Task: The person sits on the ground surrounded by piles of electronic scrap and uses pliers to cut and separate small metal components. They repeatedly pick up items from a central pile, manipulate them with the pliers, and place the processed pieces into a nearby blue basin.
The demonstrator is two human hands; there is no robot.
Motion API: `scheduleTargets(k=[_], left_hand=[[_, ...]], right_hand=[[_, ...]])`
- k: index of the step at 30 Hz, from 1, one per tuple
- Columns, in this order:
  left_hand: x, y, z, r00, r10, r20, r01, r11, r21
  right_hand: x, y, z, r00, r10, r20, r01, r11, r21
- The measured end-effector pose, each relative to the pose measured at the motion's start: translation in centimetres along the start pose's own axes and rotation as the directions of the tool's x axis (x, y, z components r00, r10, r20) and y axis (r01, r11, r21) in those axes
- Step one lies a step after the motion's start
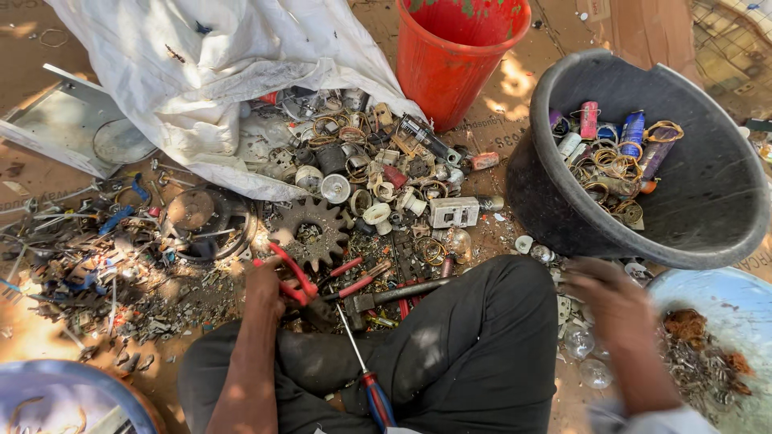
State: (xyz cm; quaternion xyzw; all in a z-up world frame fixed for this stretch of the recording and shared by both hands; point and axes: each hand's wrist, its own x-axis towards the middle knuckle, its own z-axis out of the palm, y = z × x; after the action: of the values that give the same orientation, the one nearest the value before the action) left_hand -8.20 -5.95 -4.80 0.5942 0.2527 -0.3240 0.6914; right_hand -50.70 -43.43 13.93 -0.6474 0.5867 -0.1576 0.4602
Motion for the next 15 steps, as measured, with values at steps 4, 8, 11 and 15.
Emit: scheduleTargets(k=[4,8,11,15], left_hand=[[-0.4,-1.3,-0.6,0.970,0.240,-0.026,-0.195,0.841,0.504],[-5.3,-1.2,-0.4,0.778,0.628,-0.002,-0.323,0.403,0.856],[-10.0,-2.2,2.1,0.800,0.586,0.130,-0.501,0.533,0.682],[-14.8,-4.4,4.5,0.558,0.721,0.410,-0.826,0.435,0.359]], right_hand=[[-4.4,-6.4,14.0,0.842,-0.190,0.505,-0.037,0.914,0.404],[-6.5,-8.2,24.1,0.602,-0.306,0.738,-0.253,0.803,0.540],[-7.0,-6.8,27.3,0.554,-0.300,0.777,-0.378,0.741,0.556],[-6.6,-3.7,29.1,0.579,-0.169,0.798,-0.483,0.717,0.502]])
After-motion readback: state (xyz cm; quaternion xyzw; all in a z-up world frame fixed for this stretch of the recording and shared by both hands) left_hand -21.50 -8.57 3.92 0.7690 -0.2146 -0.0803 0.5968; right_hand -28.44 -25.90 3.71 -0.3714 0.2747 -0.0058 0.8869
